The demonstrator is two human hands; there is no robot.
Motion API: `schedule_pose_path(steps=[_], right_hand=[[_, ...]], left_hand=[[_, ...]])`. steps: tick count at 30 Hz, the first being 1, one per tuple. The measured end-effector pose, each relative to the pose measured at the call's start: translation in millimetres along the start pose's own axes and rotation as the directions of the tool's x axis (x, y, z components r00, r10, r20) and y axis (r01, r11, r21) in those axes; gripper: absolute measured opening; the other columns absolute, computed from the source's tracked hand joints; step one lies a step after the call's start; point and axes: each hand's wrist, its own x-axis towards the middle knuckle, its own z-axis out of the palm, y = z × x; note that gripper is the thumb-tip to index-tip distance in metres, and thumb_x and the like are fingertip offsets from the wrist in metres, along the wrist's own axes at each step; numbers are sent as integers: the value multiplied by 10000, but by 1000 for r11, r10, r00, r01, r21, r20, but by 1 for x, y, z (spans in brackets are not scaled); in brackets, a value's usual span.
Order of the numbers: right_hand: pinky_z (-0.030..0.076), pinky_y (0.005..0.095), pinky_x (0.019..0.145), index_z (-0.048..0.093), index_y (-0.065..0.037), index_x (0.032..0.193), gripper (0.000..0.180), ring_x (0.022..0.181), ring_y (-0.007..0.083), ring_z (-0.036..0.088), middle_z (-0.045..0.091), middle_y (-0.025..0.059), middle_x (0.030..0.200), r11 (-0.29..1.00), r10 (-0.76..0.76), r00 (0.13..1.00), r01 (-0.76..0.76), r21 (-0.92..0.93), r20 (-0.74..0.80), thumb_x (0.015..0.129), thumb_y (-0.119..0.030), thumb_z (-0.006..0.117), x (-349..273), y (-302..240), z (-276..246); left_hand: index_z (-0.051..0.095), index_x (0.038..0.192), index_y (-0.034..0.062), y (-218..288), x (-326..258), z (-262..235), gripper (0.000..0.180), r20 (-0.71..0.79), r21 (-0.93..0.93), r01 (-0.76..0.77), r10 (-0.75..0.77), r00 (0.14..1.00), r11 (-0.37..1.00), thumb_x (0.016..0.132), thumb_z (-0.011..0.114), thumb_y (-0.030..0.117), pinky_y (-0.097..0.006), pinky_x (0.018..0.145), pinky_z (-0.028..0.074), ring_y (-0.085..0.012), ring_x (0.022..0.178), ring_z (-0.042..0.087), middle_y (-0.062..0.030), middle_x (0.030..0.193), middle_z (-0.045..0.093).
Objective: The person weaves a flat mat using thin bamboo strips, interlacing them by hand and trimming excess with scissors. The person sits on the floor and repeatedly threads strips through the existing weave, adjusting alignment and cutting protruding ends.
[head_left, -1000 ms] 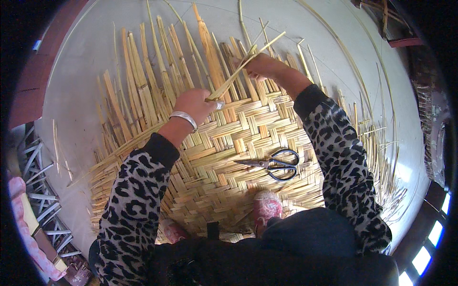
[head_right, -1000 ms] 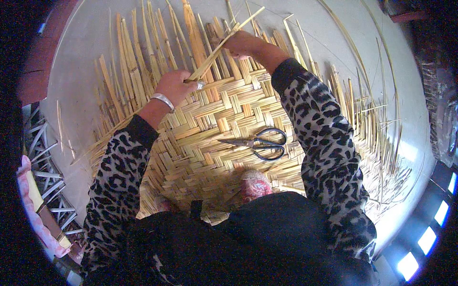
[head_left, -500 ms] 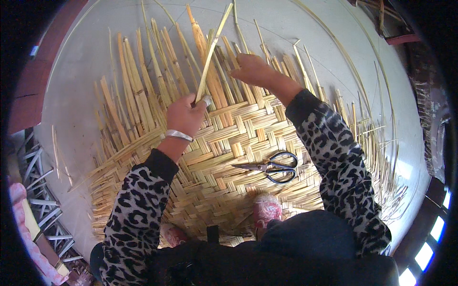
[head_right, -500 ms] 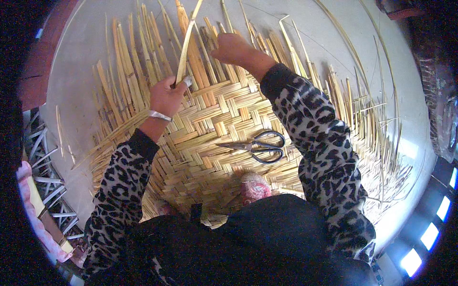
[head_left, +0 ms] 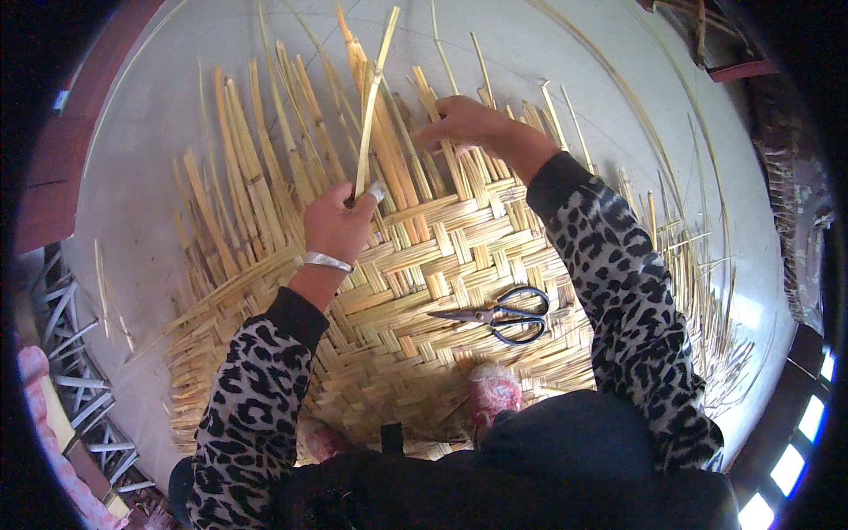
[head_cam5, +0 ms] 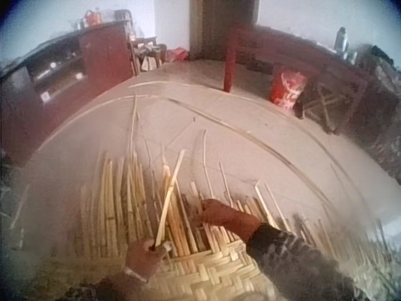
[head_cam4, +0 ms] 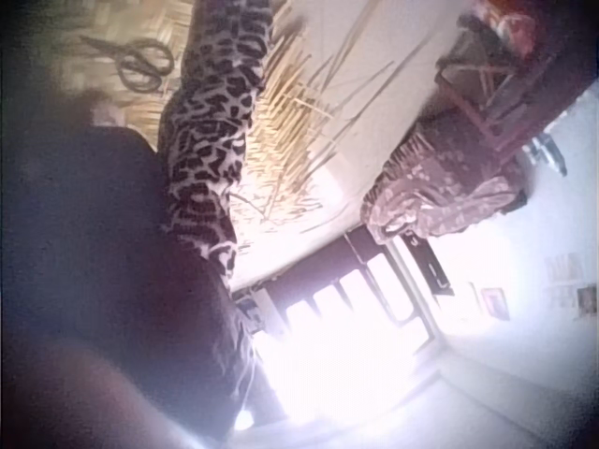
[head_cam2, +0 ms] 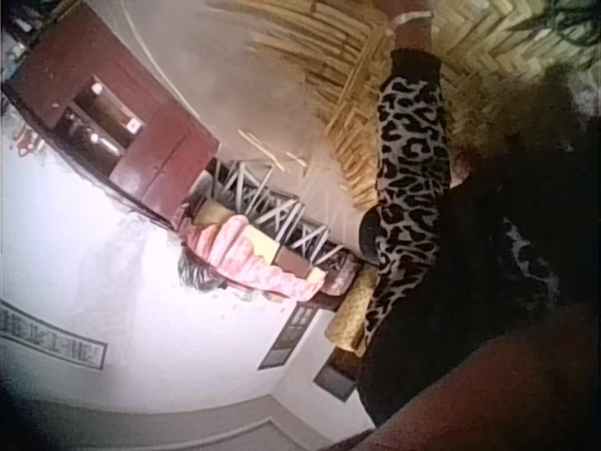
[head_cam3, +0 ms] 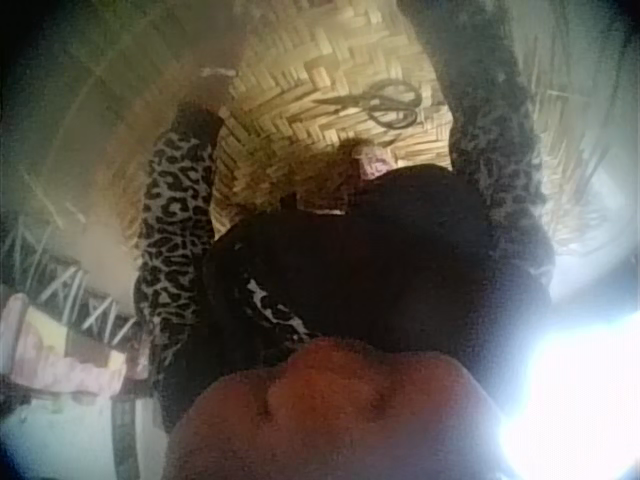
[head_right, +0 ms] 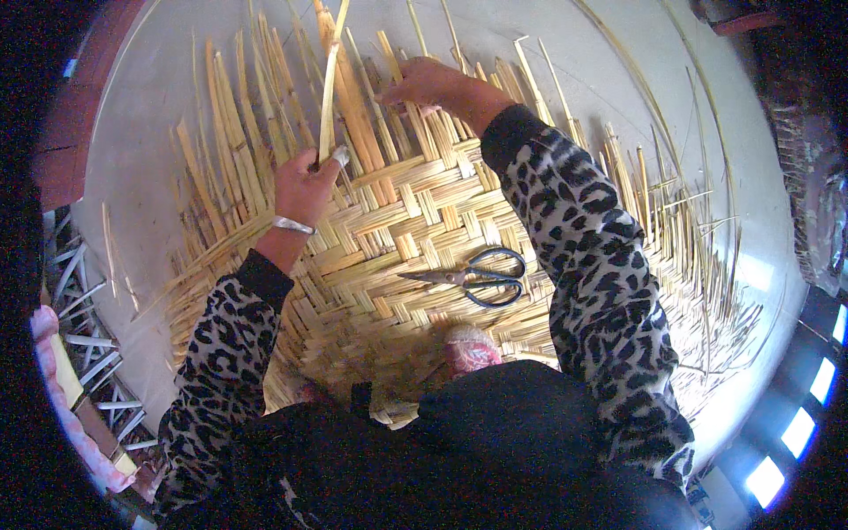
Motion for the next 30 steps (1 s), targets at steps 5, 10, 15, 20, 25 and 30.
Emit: schedule_pose_path(steps=[5,10,15,20,25,30], right_hand=[[466,266,519,674,6,906,427,598,129,573,626,37,734,960,202,965,-229,161,169,766,-378,797,-3,-18,5],[444,303,553,668,-25,867,359,597,122,537,606,27,712,995,96,989,-95,-16,115,776,-351,790,-9,-26,4],[456,329,652,675,-13,911,367,693,158,560,638,45,779,969,-95,994,80,232,54,793,-342,787,-18,-15,12],[454,313,899,628,18,1127,452,960,176,600,667,62,1018,775,-145,988,76,628,59,820,-283,767,-29,-13,16],[450,339,963,578,26,1240,475,1048,193,604,664,76,1112,651,-177,984,114,751,4,862,-223,724,-36,-24,8],[481,305,940,617,6,1209,328,1033,190,617,660,74,1110,652,-175,954,296,698,-241,948,-193,623,-55,-16,-1]], left_hand=[[650,776,-5,-3,-1,3,341,0,-99,61,-62,998,993,814,704,330,-377,551,447,-268,542,580,-136,610,602],[623,744,-15,-8,1,7,360,-5,-172,79,-81,997,982,809,718,326,-359,533,430,-222,519,538,-121,580,573],[597,726,-25,-8,7,9,392,21,-116,124,-122,992,986,809,724,336,-370,517,403,-221,504,471,-109,557,525],[595,732,-29,-19,20,13,402,185,-63,-34,46,982,997,817,725,341,-388,513,381,-218,501,442,-113,554,504],[639,777,-15,-26,38,10,395,352,-88,-46,74,933,995,838,714,368,-382,525,393,-210,514,455,-116,566,507],[676,819,-7,-17,44,1,401,484,24,-19,5,875,1000,835,713,392,-380,542,419,-204,531,488,-111,589,542]])
